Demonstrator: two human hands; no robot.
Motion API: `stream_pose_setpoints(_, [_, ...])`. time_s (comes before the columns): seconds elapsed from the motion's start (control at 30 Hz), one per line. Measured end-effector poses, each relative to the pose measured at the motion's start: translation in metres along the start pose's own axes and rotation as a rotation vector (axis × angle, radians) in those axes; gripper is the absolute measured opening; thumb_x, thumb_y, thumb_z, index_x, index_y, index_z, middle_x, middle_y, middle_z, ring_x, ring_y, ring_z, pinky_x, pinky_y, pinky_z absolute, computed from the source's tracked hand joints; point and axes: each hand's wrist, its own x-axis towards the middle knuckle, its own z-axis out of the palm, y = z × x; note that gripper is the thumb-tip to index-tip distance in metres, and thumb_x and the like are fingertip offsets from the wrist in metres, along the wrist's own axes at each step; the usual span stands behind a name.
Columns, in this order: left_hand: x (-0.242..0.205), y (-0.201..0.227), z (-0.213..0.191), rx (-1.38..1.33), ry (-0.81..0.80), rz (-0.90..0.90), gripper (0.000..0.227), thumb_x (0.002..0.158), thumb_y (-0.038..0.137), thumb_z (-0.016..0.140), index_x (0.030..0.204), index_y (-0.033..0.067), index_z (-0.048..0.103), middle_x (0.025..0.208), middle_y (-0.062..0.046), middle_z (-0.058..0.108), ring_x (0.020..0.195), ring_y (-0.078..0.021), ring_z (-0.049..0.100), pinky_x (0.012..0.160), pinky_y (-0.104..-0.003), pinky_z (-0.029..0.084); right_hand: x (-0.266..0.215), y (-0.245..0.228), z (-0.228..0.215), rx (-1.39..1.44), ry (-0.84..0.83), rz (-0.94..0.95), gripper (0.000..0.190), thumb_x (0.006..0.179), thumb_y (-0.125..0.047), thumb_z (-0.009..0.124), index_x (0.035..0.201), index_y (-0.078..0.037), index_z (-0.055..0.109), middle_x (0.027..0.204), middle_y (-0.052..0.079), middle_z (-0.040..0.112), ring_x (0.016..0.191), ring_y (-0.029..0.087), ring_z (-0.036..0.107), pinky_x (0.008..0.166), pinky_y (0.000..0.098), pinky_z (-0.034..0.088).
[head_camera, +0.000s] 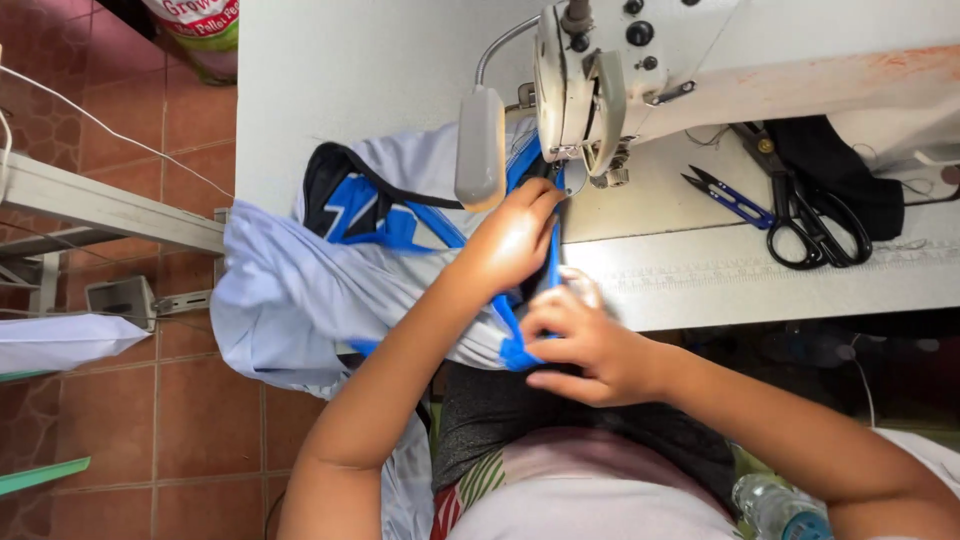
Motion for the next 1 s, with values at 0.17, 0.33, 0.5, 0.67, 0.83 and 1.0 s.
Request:
stream_pose_setpoints(0.17, [-0.017, -0.014, 0.020, 0.407, 0.117, 0.088, 0.063, 0.100, 0.032, 0.053, 0.154, 0.0025, 0.042, 0.138, -0.019, 0.054, 0.130, -0.0377, 0.056, 0.101, -0.052, 0.053, -0.051, 0.014, -0.018, -0.413, 0.225, 0.137, 0.019, 0.096, -0.035, 0.061, 0.105, -0.024, 0.074, 0.101, -0.005, 0.059, 0.104, 0.018, 0.059, 0.108, 0.0572, 0.023])
stream_pose_setpoints(0.33, [-0.013, -0.012, 0.032, 0.461, 0.216, 0.165, 0.059, 0.091, 0.035, 0.055, 0.140, 0.0035, 0.059, 0.136, -0.018, 0.054, 0.121, -0.0337, 0.054, 0.094, -0.044, 0.051, -0.055, 0.021, -0.017, -0.483, 0.296, 0.437, 0.037, 0.087, -0.039, 0.068, 0.121, -0.025, 0.070, 0.090, -0.009, 0.054, 0.086, 0.011, 0.060, 0.094, 0.0378, 0.033])
stream_pose_setpoints(0.5, [-0.007, -0.019, 0.036, 0.372, 0.175, 0.208, 0.065, 0.091, 0.045, 0.054, 0.138, 0.0007, 0.061, 0.134, -0.014, 0.057, 0.113, -0.0327, 0.052, 0.084, -0.037, 0.056, -0.021, 0.033, -0.030, -0.608, 0.169, 0.659, 0.079, 0.085, -0.063, 0.067, 0.141, -0.009, 0.061, 0.099, 0.009, 0.055, 0.087, 0.030, 0.067, 0.084, 0.0442, 0.041])
stream_pose_setpoints(0.67, [-0.007, -0.023, 0.038, 0.307, 0.275, 0.222, 0.061, 0.088, 0.039, 0.058, 0.129, -0.0052, 0.066, 0.125, -0.017, 0.060, 0.110, -0.0367, 0.052, 0.088, -0.045, 0.045, -0.011, 0.073, -0.057, -0.755, 0.069, 0.372, 0.048, 0.099, -0.056, 0.057, 0.097, -0.014, 0.078, 0.101, 0.006, 0.053, 0.119, 0.035, 0.050, 0.106, 0.0593, 0.030])
stream_pose_setpoints(0.83, [-0.005, -0.016, 0.035, 0.360, 0.308, 0.209, 0.057, 0.083, 0.040, 0.062, 0.121, -0.0012, 0.072, 0.118, -0.013, 0.064, 0.108, -0.0346, 0.055, 0.085, -0.044, 0.042, 0.005, 0.119, -0.077, -0.533, 0.088, 0.126, 0.032, 0.094, -0.045, 0.072, 0.079, -0.017, 0.071, 0.113, 0.004, 0.063, 0.118, 0.036, 0.051, 0.103, 0.0500, 0.040])
stream_pose_setpoints(1.0, [-0.001, -0.023, 0.031, 0.265, 0.390, 0.261, 0.054, 0.084, 0.044, 0.063, 0.116, 0.0028, 0.072, 0.112, -0.009, 0.066, 0.106, -0.0321, 0.061, 0.085, -0.042, 0.045, 0.015, 0.121, -0.096, -0.430, 0.045, 0.115, 0.052, 0.082, -0.062, 0.076, 0.113, -0.020, 0.073, 0.093, 0.011, 0.061, 0.101, 0.038, 0.059, 0.096, 0.0458, 0.046])
